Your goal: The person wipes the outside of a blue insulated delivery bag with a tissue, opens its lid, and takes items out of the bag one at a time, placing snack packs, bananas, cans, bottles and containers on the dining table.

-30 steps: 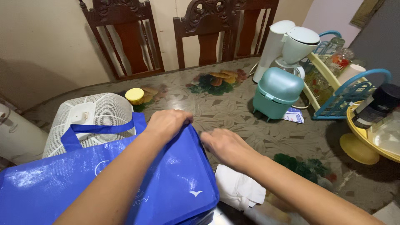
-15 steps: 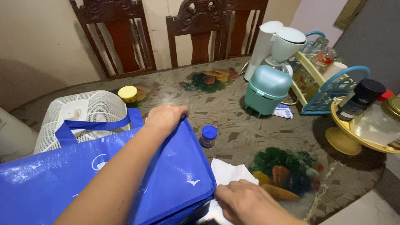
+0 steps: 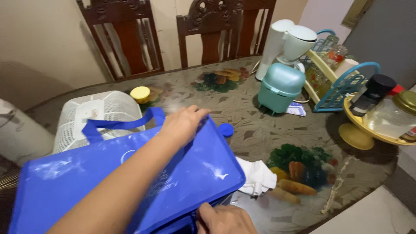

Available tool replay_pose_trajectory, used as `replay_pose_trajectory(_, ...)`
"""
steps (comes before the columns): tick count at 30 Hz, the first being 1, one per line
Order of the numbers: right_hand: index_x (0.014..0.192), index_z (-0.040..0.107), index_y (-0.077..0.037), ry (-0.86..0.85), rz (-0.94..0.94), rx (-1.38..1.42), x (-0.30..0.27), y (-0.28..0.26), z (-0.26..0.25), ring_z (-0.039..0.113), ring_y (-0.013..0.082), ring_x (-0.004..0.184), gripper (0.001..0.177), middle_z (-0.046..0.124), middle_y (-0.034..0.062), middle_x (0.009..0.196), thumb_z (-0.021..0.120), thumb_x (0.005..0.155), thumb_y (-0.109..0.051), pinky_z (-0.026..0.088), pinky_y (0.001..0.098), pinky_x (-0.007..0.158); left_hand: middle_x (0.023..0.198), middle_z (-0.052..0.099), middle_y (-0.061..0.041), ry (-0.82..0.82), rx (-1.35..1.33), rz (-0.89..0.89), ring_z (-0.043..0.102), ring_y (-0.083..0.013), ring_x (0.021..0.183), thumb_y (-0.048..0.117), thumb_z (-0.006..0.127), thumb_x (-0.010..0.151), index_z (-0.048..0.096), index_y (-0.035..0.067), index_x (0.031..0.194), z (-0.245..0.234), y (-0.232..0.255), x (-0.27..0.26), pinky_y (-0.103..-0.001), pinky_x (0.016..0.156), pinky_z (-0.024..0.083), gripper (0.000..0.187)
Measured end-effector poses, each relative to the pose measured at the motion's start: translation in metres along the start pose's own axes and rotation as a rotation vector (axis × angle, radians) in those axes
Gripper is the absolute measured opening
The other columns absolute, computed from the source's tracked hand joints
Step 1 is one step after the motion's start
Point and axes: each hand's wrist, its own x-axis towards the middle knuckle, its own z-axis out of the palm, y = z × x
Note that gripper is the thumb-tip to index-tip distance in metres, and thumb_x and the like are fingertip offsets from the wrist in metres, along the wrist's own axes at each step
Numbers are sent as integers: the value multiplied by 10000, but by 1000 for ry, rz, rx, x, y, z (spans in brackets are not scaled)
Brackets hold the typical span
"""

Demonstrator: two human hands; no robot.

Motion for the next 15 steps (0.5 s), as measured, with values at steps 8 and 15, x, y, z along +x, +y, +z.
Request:
replay_pose_trajectory(8,919,668,-81,-137,-7,153,18,-72,24,706,386,621,175,671,173,632,739,849,-225,571,499,607,1019,712,-57,5,-217,19,672,-323,986,154,702,827,751,179,1010,-89,10,-118,-477,789,548,191)
replay_pose_trajectory(15,859,706,-102,-197,282,352,24,-79,-4,769,246,635,181,749,74,681,745,818,-274,587,360,606,838,655,-22,84,-195,19,628,-282,777,265,802,742,748,215,902,-98,26,-257,-432,597,450,176)
